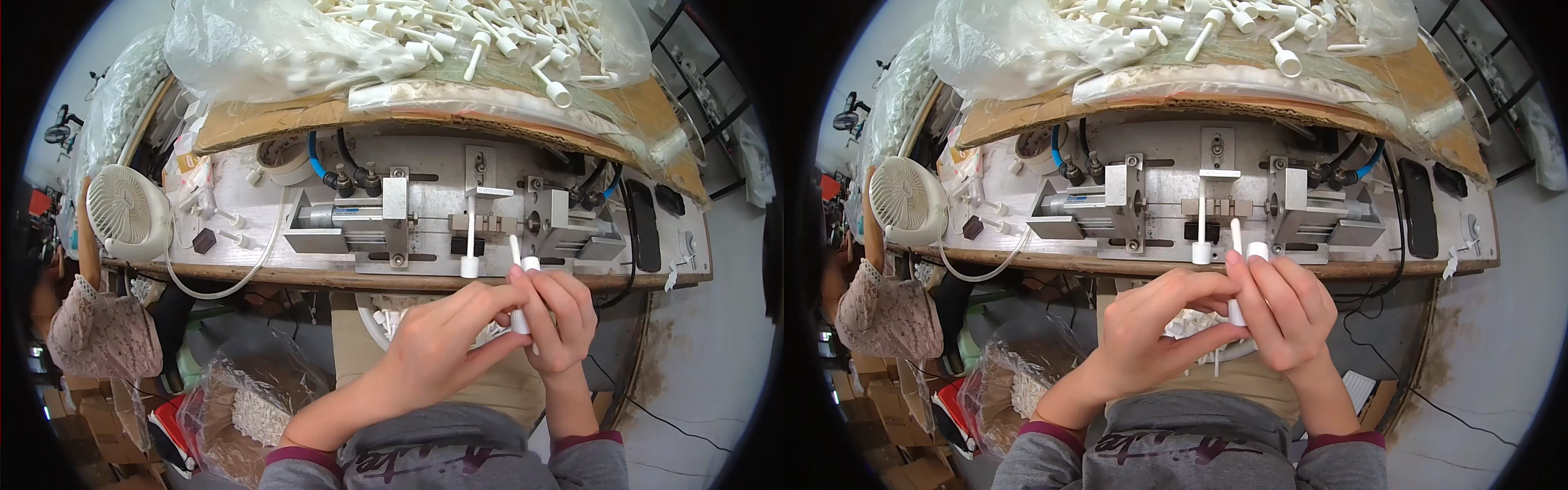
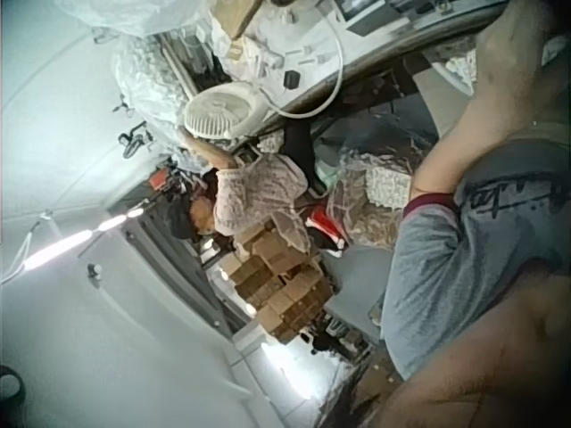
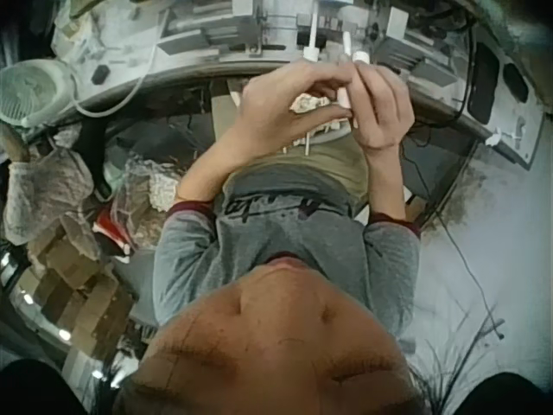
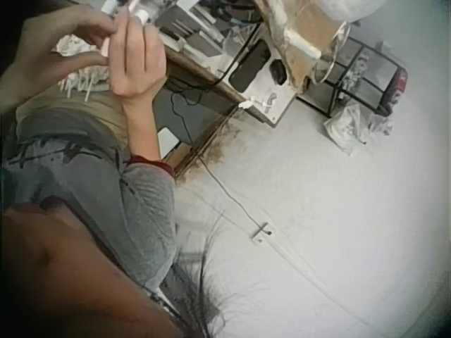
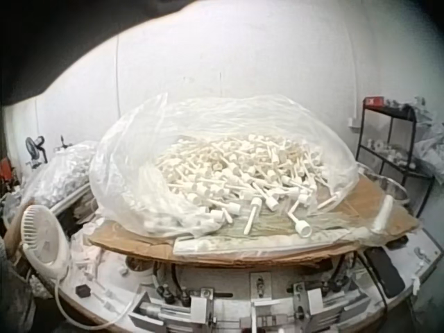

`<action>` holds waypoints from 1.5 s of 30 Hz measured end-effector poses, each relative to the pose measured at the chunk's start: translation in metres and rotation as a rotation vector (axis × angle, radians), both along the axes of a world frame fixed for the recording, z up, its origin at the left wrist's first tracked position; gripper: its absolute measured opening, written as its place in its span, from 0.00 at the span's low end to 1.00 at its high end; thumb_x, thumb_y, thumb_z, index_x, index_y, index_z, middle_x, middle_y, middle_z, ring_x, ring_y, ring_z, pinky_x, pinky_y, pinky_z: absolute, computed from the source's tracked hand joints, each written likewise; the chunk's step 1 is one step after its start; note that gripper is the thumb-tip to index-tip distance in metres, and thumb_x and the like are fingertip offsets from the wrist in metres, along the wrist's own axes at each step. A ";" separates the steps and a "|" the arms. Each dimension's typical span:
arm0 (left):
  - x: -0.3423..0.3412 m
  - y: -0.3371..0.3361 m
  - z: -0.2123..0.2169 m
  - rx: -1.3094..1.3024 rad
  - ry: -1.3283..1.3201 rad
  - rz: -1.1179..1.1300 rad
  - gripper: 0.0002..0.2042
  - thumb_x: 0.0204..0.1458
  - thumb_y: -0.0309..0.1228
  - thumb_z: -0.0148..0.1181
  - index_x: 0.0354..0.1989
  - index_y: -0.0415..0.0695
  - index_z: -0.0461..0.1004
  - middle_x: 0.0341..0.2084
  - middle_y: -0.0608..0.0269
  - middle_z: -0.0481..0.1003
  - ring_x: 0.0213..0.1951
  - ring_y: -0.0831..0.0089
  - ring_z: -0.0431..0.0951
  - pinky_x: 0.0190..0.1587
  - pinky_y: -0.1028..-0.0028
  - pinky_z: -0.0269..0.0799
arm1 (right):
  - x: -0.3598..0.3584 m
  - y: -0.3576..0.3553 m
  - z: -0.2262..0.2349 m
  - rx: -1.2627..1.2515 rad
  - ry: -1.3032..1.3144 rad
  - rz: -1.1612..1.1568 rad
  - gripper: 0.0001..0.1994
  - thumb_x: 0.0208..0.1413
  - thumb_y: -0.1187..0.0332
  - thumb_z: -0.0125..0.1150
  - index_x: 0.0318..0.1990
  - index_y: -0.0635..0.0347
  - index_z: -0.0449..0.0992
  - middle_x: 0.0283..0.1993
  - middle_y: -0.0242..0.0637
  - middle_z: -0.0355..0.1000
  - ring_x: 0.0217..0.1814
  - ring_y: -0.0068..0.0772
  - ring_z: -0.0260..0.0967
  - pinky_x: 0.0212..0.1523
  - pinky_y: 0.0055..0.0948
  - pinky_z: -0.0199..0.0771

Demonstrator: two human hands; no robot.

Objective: The person is assembling small white plastic sprayer or pump components using a mechanical press on a workbench.

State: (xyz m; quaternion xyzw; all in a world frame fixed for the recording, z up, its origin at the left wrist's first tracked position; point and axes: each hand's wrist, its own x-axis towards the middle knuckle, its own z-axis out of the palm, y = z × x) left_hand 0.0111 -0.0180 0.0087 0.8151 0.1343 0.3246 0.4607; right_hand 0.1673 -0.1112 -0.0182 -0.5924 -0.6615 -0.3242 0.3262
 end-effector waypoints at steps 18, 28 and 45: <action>0.011 0.029 -0.008 0.750 0.435 0.158 0.13 0.44 0.29 0.68 0.39 0.39 0.81 0.49 0.52 0.79 0.25 0.68 0.78 0.30 0.75 0.71 | 0.017 -0.013 0.003 -0.106 1.425 0.286 0.24 0.65 0.57 0.60 0.18 0.60 0.69 0.15 0.25 0.64 0.17 0.12 0.57 0.19 0.17 0.51; 0.004 -0.006 0.003 0.320 -0.046 0.032 0.18 0.42 0.26 0.73 0.45 0.40 0.80 0.38 0.57 0.80 0.32 0.66 0.82 0.32 0.72 0.78 | -0.018 0.009 0.006 -0.109 1.654 0.183 0.27 0.68 0.51 0.53 0.17 0.58 0.67 0.16 0.24 0.64 0.17 0.11 0.54 0.19 0.18 0.51; 0.013 0.023 -0.026 0.743 0.337 0.254 0.14 0.41 0.28 0.71 0.38 0.41 0.81 0.50 0.56 0.79 0.24 0.72 0.79 0.29 0.74 0.71 | 0.108 0.122 0.082 -0.276 0.402 -0.142 0.18 0.54 0.59 0.66 0.48 0.62 0.80 0.38 0.41 0.75 0.39 0.38 0.72 0.44 0.35 0.72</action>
